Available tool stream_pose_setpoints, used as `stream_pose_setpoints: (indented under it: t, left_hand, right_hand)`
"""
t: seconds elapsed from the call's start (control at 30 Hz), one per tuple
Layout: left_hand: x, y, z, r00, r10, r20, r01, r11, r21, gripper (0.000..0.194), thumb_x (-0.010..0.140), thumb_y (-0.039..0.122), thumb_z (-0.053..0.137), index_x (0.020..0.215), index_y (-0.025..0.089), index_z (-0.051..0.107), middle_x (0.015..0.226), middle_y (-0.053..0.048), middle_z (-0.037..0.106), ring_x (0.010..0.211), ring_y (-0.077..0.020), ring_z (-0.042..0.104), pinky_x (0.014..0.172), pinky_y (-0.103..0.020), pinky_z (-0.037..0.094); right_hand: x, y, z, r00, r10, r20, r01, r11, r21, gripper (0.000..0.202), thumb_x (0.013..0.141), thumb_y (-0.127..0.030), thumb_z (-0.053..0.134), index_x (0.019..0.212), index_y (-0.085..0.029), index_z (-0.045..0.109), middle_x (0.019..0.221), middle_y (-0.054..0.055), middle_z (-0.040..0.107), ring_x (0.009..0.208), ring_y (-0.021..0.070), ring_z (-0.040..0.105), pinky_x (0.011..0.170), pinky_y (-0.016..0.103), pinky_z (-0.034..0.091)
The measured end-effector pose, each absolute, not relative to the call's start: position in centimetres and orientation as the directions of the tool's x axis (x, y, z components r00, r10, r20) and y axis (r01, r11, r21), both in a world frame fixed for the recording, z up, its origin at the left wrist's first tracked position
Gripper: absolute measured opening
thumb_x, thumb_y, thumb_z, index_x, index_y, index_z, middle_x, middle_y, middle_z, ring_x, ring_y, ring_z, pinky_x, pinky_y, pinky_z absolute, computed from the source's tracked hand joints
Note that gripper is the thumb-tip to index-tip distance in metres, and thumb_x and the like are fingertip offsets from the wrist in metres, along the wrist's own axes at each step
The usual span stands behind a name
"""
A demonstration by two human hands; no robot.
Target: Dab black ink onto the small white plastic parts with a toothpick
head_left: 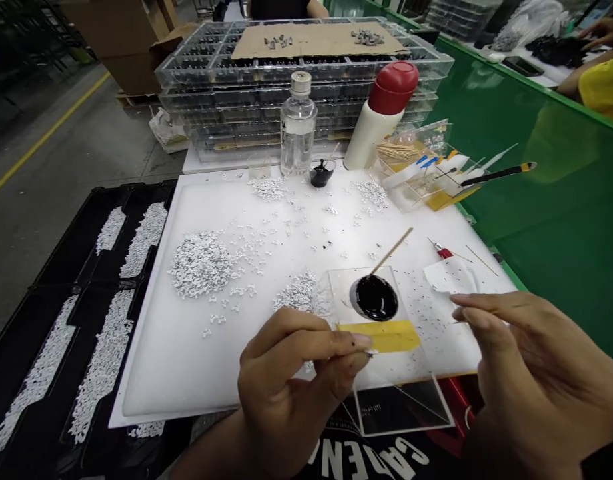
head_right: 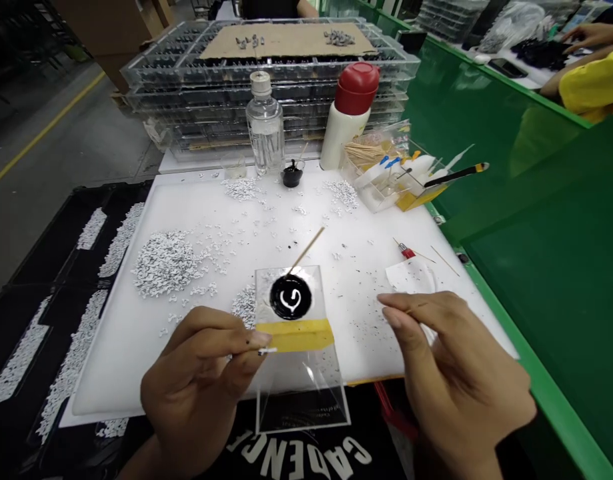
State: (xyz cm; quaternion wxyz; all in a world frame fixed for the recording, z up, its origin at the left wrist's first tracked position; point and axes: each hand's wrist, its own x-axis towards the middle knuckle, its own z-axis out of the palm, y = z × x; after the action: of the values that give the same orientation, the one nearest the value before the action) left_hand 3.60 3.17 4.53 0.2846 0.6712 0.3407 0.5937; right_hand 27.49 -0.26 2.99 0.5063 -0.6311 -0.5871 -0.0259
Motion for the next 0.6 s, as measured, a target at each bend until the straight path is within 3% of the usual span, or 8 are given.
stream_pose_setpoints:
  t: [0.07,0.17,0.27,0.33,0.47,0.6]
  left_hand:
    - [2.1,3.4,4.7,0.036,0.797,0.603,0.229,-0.594,0.771,0.007,0.109,0.022,0.072,0.105,0.021,0.078,0.091,0.002,0.078,0.078,-0.0088,0.074,0.066,-0.019,0.064]
    - [-1.1,4.4,4.8,0.077,0.830,0.552,0.518,-0.506,0.689,0.007,0.105,0.018,0.076,0.104,0.025,0.078,0.095,0.003,0.078,0.087,-0.0116,0.075,0.074,-0.024,0.064]
    - [-4.2,6.1,4.9,0.123,0.887,0.445,0.675,-0.404,0.618,0.008,0.102,0.018,0.079,0.101,0.026,0.081,0.089,0.003,0.078,0.075,-0.0133,0.070,0.064,-0.028,0.055]
    - [-5.4,7.2,5.0,0.167,0.919,0.357,0.740,-0.356,0.571,0.009,0.100,0.017,0.080,0.095,0.025,0.082,0.087,0.003,0.079,0.072,-0.0146,0.069,0.061,-0.030,0.050]
    - [-5.9,8.7,4.6,0.241,0.947,0.213,0.804,-0.318,0.503,0.010,0.100,0.021,0.080,0.091,0.025,0.084,0.088,0.002,0.081,0.077,-0.0194,0.073,0.068,-0.034,0.050]
    - [-5.4,9.1,3.8,0.268,0.949,0.167,0.819,-0.316,0.479,0.015,0.101,0.023,0.076,0.091,0.026,0.086,0.089,0.000,0.082,0.084,-0.0244,0.073,0.074,-0.038,0.053]
  right_hand:
    - [28.5,-0.3,2.1,0.241,0.759,0.605,0.816,0.179,-0.550,0.001,0.100,-0.030,0.082,0.100,-0.029,0.083,0.094,-0.002,0.082,0.084,0.0169,0.074,0.072,0.031,0.053]
    - [30.1,-0.5,0.4,0.114,0.839,0.532,0.873,0.171,-0.457,0.019,0.106,-0.045,0.073,0.105,-0.028,0.083,0.098,-0.002,0.084,0.090,0.0182,0.077,0.084,0.031,0.056]
    - [31.5,-0.8,-1.2,0.057,0.872,0.486,0.900,0.165,-0.403,0.033,0.111,-0.053,0.061,0.109,-0.026,0.081,0.104,-0.001,0.085,0.095,0.0197,0.079,0.082,0.031,0.057]
    - [32.0,-0.9,-2.1,0.061,0.871,0.487,0.910,0.151,-0.385,0.037,0.112,-0.054,0.058,0.111,-0.025,0.081,0.106,-0.001,0.085,0.096,0.0195,0.080,0.081,0.030,0.057]
    - [32.3,-1.0,-3.2,0.092,0.856,0.508,0.910,0.135,-0.392,0.035,0.112,-0.053,0.058,0.113,-0.025,0.080,0.106,-0.002,0.085,0.096,0.0186,0.081,0.083,0.028,0.058]
    - [32.3,-1.0,-3.7,0.106,0.860,0.498,0.906,0.123,-0.405,0.035,0.111,-0.055,0.058,0.110,-0.027,0.080,0.105,-0.003,0.085,0.096,0.0195,0.082,0.085,0.029,0.059]
